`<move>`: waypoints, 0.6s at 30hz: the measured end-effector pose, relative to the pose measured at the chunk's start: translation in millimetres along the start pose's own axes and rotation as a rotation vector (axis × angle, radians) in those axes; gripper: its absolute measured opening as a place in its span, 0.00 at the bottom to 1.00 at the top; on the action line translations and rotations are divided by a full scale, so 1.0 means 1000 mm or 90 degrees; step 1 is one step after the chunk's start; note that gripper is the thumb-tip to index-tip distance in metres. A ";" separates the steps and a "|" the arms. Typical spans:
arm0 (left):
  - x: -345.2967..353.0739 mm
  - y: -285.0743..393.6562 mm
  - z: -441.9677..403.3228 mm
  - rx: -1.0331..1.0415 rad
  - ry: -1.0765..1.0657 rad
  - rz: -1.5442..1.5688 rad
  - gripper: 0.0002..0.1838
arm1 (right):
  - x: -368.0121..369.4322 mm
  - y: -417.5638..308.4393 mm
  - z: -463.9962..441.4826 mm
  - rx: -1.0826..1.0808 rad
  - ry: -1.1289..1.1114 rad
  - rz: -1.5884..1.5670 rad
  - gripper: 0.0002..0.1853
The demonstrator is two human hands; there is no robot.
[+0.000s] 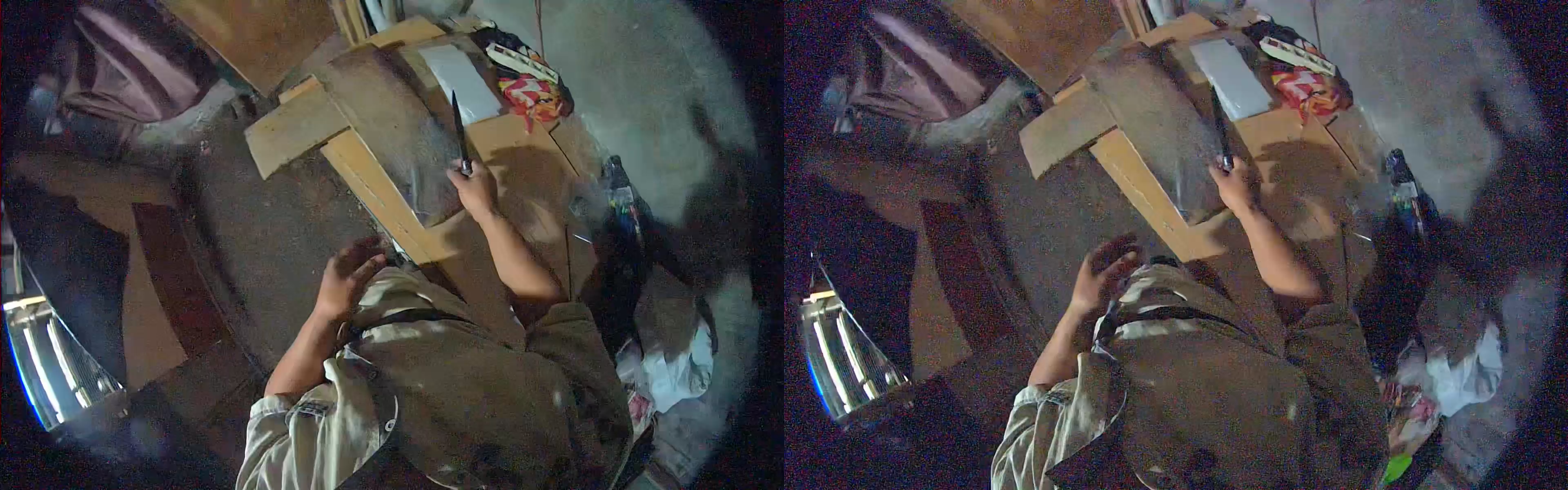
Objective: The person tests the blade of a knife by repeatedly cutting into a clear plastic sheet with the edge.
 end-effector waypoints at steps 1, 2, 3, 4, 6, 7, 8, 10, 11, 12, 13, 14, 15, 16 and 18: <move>0.000 0.004 0.000 -0.003 -0.009 0.000 0.23 | -0.007 0.003 0.003 0.006 0.007 0.002 0.15; 0.000 0.010 0.002 -0.026 -0.004 -0.027 0.22 | -0.018 0.009 0.007 0.014 0.020 0.009 0.14; 0.001 0.012 0.001 -0.050 -0.003 -0.054 0.22 | -0.030 0.017 0.010 0.024 0.036 0.017 0.14; 0.000 0.001 0.000 -0.058 0.013 0.020 0.23 | -0.042 0.030 0.014 0.058 0.024 -0.020 0.14; -0.002 -0.001 -0.004 -0.037 -0.009 0.031 0.22 | -0.075 0.047 0.024 0.062 0.084 0.010 0.14; 0.001 0.003 -0.005 -0.011 -0.008 0.043 0.22 | -0.093 0.055 0.029 0.055 0.125 0.034 0.15; 0.005 0.011 -0.002 -0.018 0.002 0.017 0.21 | -0.113 0.073 0.030 0.010 0.157 0.065 0.17; 0.008 0.012 -0.005 -0.035 0.002 0.018 0.21 | -0.154 0.127 0.024 0.002 0.245 0.127 0.14; 0.006 0.011 -0.007 -0.050 0.021 0.018 0.21 | -0.175 0.155 0.025 -0.013 0.318 0.185 0.11; 0.004 0.007 -0.009 -0.017 -0.014 -0.005 0.21 | -0.192 0.179 0.029 -0.008 0.324 0.188 0.11; 0.004 0.008 -0.011 -0.018 -0.020 -0.005 0.21 | -0.210 0.203 0.033 0.031 0.326 0.285 0.12; 0.005 0.010 -0.011 -0.022 -0.022 -0.025 0.21 | -0.228 0.227 0.036 0.069 0.327 0.381 0.12; 0.006 0.011 -0.011 -0.026 -0.023 -0.045 0.21 | -0.243 0.247 0.039 0.111 0.331 0.444 0.13; 0.007 0.011 -0.011 -0.025 -0.024 -0.045 0.21 | -0.257 0.264 0.042 0.154 0.331 0.482 0.13; 0.008 0.009 -0.009 -0.022 -0.012 -0.018 0.21 | -0.275 0.292 0.047 0.233 0.322 0.541 0.13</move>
Point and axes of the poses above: each hand's wrist, its own z-axis away from the middle knuckle, its own x-axis out of the palm, y = z × x, the point moved 3 cm from there along -z, towards the middle knuckle, and after that the axes turned 4 degrees about x, right-handed, at the moved point
